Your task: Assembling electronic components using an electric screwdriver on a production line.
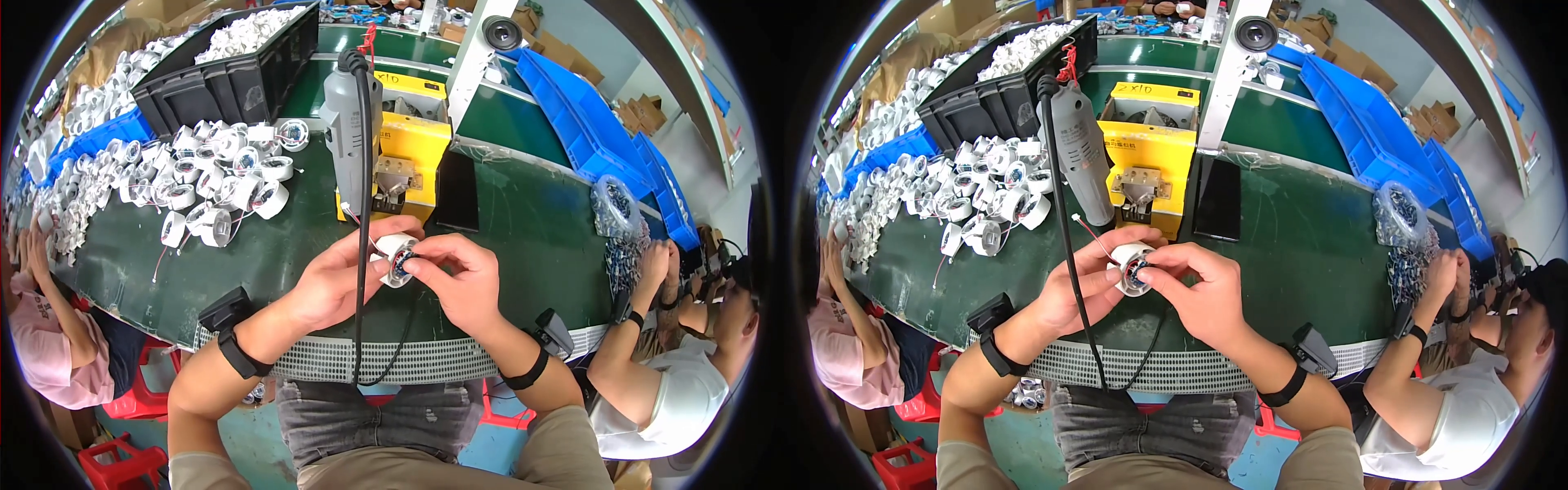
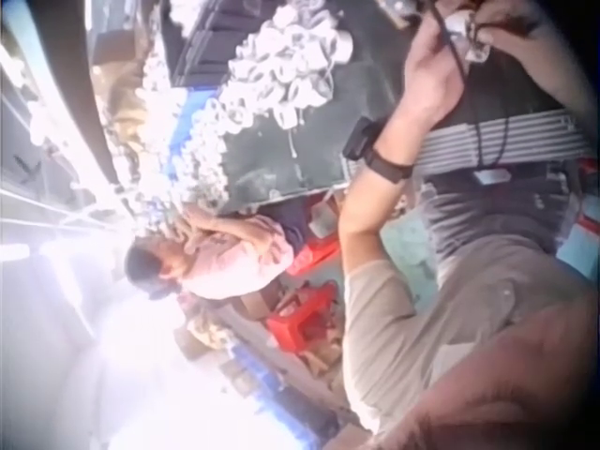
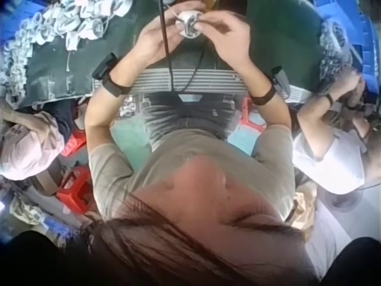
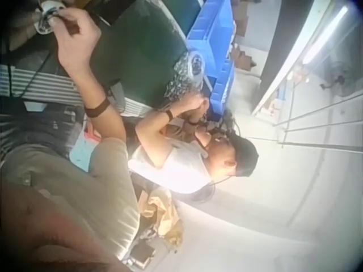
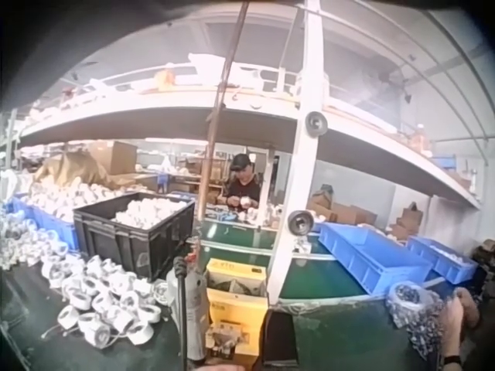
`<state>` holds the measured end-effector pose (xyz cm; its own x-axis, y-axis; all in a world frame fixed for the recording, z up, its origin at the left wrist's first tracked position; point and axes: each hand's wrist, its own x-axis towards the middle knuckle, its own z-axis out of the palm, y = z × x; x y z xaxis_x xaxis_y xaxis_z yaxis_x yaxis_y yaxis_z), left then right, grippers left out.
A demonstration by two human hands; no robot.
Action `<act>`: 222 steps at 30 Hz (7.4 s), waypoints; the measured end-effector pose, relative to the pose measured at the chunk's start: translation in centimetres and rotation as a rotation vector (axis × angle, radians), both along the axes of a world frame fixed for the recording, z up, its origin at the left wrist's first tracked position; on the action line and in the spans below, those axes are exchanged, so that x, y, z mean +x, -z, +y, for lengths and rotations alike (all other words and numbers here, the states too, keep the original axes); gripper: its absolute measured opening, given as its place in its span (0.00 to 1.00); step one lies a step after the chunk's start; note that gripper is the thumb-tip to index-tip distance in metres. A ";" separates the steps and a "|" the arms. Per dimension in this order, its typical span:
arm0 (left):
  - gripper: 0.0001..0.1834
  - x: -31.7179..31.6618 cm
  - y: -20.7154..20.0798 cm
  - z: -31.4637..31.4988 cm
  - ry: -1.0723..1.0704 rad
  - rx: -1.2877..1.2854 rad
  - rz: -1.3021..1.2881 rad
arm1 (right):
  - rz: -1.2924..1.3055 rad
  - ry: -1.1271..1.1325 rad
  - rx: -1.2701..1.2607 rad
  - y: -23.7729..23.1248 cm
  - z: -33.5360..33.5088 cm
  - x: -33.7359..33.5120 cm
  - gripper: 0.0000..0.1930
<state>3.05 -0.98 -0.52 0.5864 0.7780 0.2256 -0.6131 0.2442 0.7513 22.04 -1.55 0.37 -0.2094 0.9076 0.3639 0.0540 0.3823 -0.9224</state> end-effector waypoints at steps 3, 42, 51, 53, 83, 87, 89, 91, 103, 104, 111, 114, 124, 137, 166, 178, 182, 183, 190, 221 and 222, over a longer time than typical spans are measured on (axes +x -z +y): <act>0.25 0.6 0.7 -0.4 -0.010 -0.016 -0.066 | -0.066 0.030 0.110 0.5 -0.2 -0.4 0.10; 0.21 0.7 1.8 0.3 -0.254 0.017 0.491 | -0.163 -0.035 -0.010 1.4 1.7 0.1 0.08; 0.18 1.0 1.5 0.1 -0.324 0.073 0.517 | -0.089 0.008 0.005 2.2 1.6 -0.3 0.10; 0.19 0.9 1.2 0.0 -0.322 0.081 0.515 | -0.016 0.012 0.016 2.3 1.8 -0.4 0.11; 0.15 1.4 2.2 0.2 -0.390 -0.052 0.401 | -0.055 -0.008 -0.158 3.2 1.8 -0.9 0.11; 0.13 1.6 2.1 0.2 -0.436 0.006 0.418 | -0.018 -0.024 -0.169 3.5 2.2 -0.8 0.10; 0.14 1.6 1.9 0.1 -0.442 0.033 0.460 | -0.013 -0.027 -0.217 3.2 2.0 -0.8 0.11; 0.15 1.4 2.2 0.4 -0.444 0.090 0.514 | -0.007 -0.030 -0.254 2.6 2.1 -0.7 0.11; 0.19 0.9 1.5 -0.4 -0.718 0.503 0.777 | 0.105 -0.312 0.026 -0.5 0.1 -0.1 0.17; 0.19 0.9 1.4 -0.3 -0.752 0.593 0.785 | 0.082 -0.320 0.067 -0.6 0.1 -0.1 0.20; 0.18 1.1 0.9 -0.5 -0.626 0.432 0.762 | 0.114 -0.331 0.012 -0.3 0.7 0.5 0.26; 0.17 1.2 1.4 -0.4 -0.553 0.333 0.662 | 0.125 -0.335 -0.005 -0.1 0.8 0.7 0.25; 0.16 1.4 1.6 -0.1 -0.420 0.087 0.481 | 0.154 -0.261 -0.055 -0.6 0.1 0.0 0.16; 0.17 1.2 2.4 0.6 -0.323 -0.106 0.461 | -0.463 0.137 0.163 -5.1 4.9 -6.9 0.32; 0.18 0.5 1.3 1.3 -0.319 -0.358 0.507 | 0.306 0.267 0.311 -5.7 8.5 -8.2 0.14; 0.15 0.5 1.7 1.4 -0.381 -0.345 0.515 | 0.387 0.132 0.150 -3.5 4.0 -7.8 0.17; 0.15 0.5 1.2 1.2 -0.388 -0.338 0.509 | 0.412 0.109 0.162 -3.1 3.9 -7.9 0.17; 0.14 0.5 1.2 1.2 -0.385 -0.331 0.515 | 0.413 0.109 0.161 -3.0 3.9 -7.9 0.17; 0.14 0.4 1.1 1.2 -0.385 -0.340 0.513 | 0.399 0.097 0.153 -2.3 4.1 -7.8 0.15; 0.09 -7.6 -2.8 2.7 -0.623 0.332 1.229 | -1.101 0.972 0.421 1.2 8.0 14.2 0.17; 0.09 -6.8 -2.7 2.1 -0.436 0.290 1.099 | -0.994 0.926 0.480 0.5 7.4 13.2 0.17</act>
